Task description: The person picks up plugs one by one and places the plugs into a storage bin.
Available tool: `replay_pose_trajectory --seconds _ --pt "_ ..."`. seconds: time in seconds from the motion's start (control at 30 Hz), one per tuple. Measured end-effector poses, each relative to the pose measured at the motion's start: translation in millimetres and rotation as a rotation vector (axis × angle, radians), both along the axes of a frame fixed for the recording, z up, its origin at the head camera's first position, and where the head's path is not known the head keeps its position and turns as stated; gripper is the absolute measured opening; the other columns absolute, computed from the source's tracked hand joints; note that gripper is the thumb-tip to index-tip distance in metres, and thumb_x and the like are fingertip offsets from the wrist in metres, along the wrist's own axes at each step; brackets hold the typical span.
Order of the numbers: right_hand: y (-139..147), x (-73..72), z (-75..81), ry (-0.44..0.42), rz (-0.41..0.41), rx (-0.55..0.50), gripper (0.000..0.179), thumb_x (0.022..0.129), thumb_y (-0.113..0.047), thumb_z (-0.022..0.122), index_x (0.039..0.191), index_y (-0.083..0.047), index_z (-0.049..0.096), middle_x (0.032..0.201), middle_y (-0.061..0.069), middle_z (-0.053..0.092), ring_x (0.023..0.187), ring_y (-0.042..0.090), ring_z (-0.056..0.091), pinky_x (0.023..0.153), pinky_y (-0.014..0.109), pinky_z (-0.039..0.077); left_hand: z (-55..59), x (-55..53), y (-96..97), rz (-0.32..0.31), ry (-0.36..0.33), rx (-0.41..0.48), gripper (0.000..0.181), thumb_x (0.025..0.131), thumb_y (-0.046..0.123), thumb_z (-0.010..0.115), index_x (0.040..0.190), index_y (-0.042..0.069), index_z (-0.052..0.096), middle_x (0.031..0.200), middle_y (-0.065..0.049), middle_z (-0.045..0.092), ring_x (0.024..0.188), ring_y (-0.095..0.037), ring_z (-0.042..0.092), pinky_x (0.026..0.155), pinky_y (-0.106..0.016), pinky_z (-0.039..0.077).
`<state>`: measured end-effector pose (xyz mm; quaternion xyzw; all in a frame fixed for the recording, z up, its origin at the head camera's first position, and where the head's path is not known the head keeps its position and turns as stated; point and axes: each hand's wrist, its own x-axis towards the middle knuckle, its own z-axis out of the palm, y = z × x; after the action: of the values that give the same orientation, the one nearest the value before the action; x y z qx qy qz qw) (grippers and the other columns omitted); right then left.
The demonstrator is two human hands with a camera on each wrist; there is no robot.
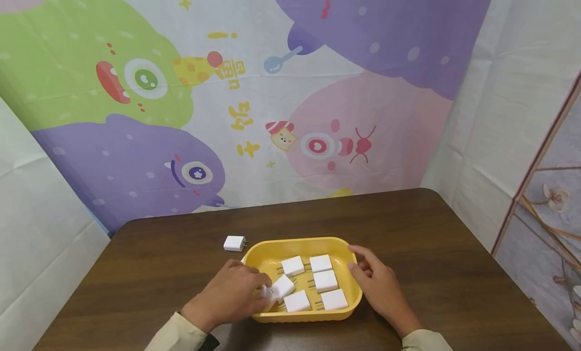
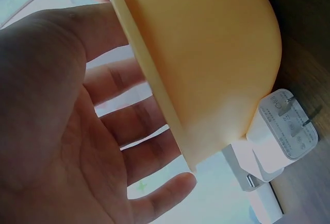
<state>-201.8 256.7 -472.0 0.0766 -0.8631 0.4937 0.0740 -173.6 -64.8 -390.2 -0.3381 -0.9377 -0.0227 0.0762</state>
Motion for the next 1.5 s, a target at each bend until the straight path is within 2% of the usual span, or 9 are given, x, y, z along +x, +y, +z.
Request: replay_pose_trajectory --seconds 0.17,0.27,0.37,0.5,0.67,0.93,1.1,1.3,1.5 --pt "0 -0.3 0.7 -0.005 -0.004 0.003 0.036 0.101 -0.028 0.061 0.136 -0.022 0.058 0.093 0.004 0.068 0.082 0.016 0.061 0.069 0.027 0.049 -0.9 -0.9 -0.3 -0.015 -0.050 0.042 0.003 0.084 0.029 0.071 0.084 0.026 0.072 0.071 0.016 0.059 0.074 -0.002 0.059 0.089 -0.052 0.043" --pt "-1 -0.3 1.3 -0.011 -0.006 0.007 0.036 0.101 -0.028 0.061 0.137 -0.023 0.058 0.094 0.004 0.068 0.083 0.016 0.061 0.070 0.027 0.049 -2.1 -0.6 1.3 -0.031 -0.090 0.071 0.008 0.086 0.024 0.068 0.091 0.026 0.075 0.075 0.018 0.063 0.077 0.000 0.060 0.096 -0.058 0.039" --pt "-1 -0.4 1.9 -0.016 -0.011 0.016 0.036 0.101 -0.029 0.061 0.137 -0.023 0.058 0.094 0.004 0.068 0.083 0.016 0.061 0.070 0.027 0.049 -3.5 -0.6 3.0 -0.049 -0.103 0.088 0.013 0.087 0.020 0.068 0.098 0.024 0.075 0.080 0.017 0.068 0.078 0.000 0.061 0.099 -0.059 0.036" --pt "0 -0.8 2.2 -0.024 -0.012 0.014 0.036 0.101 -0.030 0.061 0.137 -0.025 0.058 0.095 0.004 0.068 0.083 0.016 0.061 0.070 0.027 0.049 -4.1 -1.6 2.3 -0.046 -0.055 0.096 0.015 0.087 0.019 0.068 0.101 0.019 0.074 0.085 0.011 0.072 0.076 -0.001 0.061 0.097 -0.054 0.040" --pt "0 -1.4 2.0 -0.025 -0.011 0.011 0.036 0.101 -0.030 0.061 0.137 -0.025 0.058 0.095 0.004 0.068 0.083 0.016 0.061 0.069 0.027 0.049 -1.0 -4.1 -3.2 -0.039 -0.002 0.124 0.012 0.088 0.020 0.069 0.098 0.018 0.074 0.077 0.016 0.067 0.069 0.002 0.056 0.093 -0.048 0.043" --pt "0 -1.4 0.7 -0.022 -0.010 0.014 0.036 0.101 -0.030 0.061 0.137 -0.025 0.058 0.096 0.003 0.069 0.084 0.015 0.061 0.071 0.027 0.049 0.1 -6.8 -8.1 -0.037 0.011 0.144 0.011 0.089 0.022 0.069 0.098 0.017 0.073 0.078 0.016 0.066 0.072 0.001 0.059 0.089 -0.045 0.044" --pt "0 -1.3 0.9 -0.030 -0.007 0.005 0.037 0.101 -0.031 0.062 0.137 -0.024 0.058 0.096 0.004 0.068 0.084 0.016 0.061 0.070 0.027 0.049 -3.7 -9.0 -12.3 -0.045 0.093 0.190 0.007 0.086 0.019 0.069 0.091 0.016 0.073 0.076 0.013 0.064 0.070 -0.005 0.059 0.082 -0.041 0.048" --pt "0 -1.5 0.7 -0.021 -0.008 0.010 0.036 0.101 -0.030 0.062 0.136 -0.024 0.058 0.094 0.004 0.068 0.083 0.016 0.061 0.070 0.027 0.049 -8.5 -10.0 -17.6 0.027 0.150 0.279 0.008 0.085 0.018 0.071 0.092 0.016 0.074 0.081 0.010 0.065 0.074 -0.008 0.060 0.076 -0.035 0.050" --pt "0 -0.6 0.5 -0.016 -0.005 0.002 0.036 0.101 -0.029 0.061 0.136 -0.023 0.059 0.094 0.004 0.068 0.082 0.016 0.061 0.069 0.027 0.049 -11.4 -12.3 -24.3 0.136 0.258 0.372 0.011 0.084 0.018 0.072 0.094 0.018 0.075 0.080 0.010 0.063 0.065 -0.006 0.054 0.059 -0.028 0.046"
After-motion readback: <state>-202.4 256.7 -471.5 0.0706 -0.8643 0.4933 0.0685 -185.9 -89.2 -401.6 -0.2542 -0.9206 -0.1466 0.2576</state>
